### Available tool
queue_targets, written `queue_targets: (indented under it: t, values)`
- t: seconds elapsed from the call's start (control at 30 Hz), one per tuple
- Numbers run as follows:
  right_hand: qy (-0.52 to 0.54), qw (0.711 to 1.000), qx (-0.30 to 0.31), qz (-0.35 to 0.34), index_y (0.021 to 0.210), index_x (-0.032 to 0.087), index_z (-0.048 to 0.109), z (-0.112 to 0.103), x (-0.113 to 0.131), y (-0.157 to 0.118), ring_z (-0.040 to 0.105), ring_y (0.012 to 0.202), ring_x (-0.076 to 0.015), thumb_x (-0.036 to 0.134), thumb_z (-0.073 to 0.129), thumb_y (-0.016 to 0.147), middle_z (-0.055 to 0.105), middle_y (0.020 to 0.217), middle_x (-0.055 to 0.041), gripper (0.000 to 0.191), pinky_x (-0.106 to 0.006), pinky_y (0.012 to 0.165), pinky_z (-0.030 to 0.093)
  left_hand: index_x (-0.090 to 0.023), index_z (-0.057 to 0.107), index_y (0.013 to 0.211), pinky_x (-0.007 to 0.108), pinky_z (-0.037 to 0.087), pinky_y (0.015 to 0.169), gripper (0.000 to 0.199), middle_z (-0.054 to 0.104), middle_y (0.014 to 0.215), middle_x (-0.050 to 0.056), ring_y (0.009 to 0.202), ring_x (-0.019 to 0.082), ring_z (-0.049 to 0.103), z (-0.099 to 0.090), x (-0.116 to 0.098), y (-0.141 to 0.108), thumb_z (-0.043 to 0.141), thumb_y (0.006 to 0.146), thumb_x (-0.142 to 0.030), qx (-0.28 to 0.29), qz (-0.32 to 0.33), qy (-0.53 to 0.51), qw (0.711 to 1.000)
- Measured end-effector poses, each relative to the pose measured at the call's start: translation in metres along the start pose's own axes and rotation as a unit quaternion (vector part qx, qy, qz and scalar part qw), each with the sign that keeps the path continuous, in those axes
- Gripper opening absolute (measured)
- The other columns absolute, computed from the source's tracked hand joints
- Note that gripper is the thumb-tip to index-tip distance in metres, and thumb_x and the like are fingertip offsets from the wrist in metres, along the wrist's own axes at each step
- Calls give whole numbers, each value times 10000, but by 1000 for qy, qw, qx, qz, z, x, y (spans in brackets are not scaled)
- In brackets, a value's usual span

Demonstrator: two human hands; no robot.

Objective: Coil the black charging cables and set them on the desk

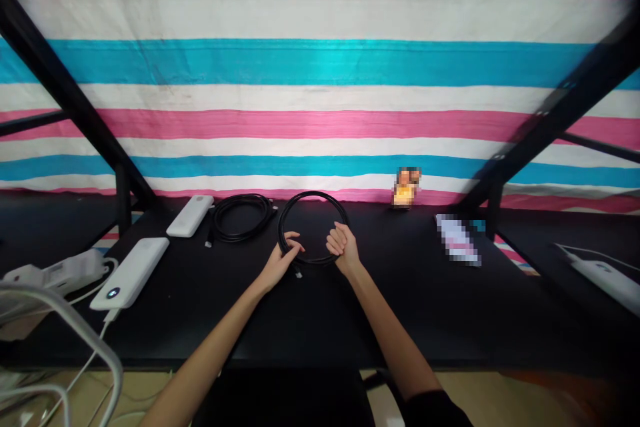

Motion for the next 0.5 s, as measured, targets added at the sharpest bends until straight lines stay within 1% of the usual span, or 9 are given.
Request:
queue_targets:
  t: [0.07,0.13,0.2,0.27,0.33,0.4,0.47,0.5]
  values:
    - [-42,999,-21,-12,380,196,269,0,-2,2,181,266,-17,262,615,697,235,316,99,474,-147,250,181,-195,444,1141,230,373,753,402,562,854,6,810,119,495,-3,-1,1,551,786,-350,-31,17,8,999]
    - [-97,994,-48,-26,418,192,373,-3,-6,5,237,279,-23,308,651,680,266,330,104,398,-147,274,262,-198,419,1155,226,360,701,416,543,849,-4,746,107,470,-7,0,3,534,765,-288,-47,28,15,998]
    - [-165,982,-75,-45,513,181,502,-9,-9,8,298,294,-35,360,667,674,310,348,105,292,-158,308,343,-191,413,1145,229,347,663,435,543,829,-7,708,108,457,-9,1,4,502,720,-212,-48,32,21,998]
    - [-241,963,-108,-63,675,163,606,-17,-10,12,347,305,-44,386,672,669,386,386,98,233,-171,324,387,-180,420,1126,238,347,662,456,554,808,-5,717,118,466,-11,3,4,466,672,-166,-39,30,24,998]
    - [-318,934,-140,-78,862,146,642,-26,-10,14,386,309,-48,383,668,668,496,463,72,308,-177,317,395,-166,442,1093,250,356,683,450,567,796,3,752,132,486,-11,5,4,448,644,-155,-23,24,26,999]
    - [-394,899,-164,-97,1039,149,619,-32,-8,15,425,316,-55,378,662,672,596,573,32,434,-185,313,404,-155,463,1064,262,363,703,442,577,762,4,754,139,499,-10,7,4,444,622,-149,1,18,27,999]
    - [-454,866,-171,-120,1162,180,574,-36,-5,14,455,326,-63,399,659,681,652,680,2,535,-195,314,408,-151,473,1052,271,367,717,452,583,726,-1,731,140,507,-8,7,2,443,602,-139,26,15,29,999]
    - [-474,854,-172,-131,1185,198,566,-36,-5,13,471,338,-71,420,661,683,664,712,-6,556,-201,319,410,-152,475,1051,275,369,724,456,585,713,-4,719,139,509,-7,6,2,441,596,-136,35,14,31,999]
Point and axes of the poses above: each hand's wrist, its own y-axis towards the middle knuckle, its own z-axis out of the palm, x = y × z, the point moved 1 cm from there along y, towards the middle knuckle
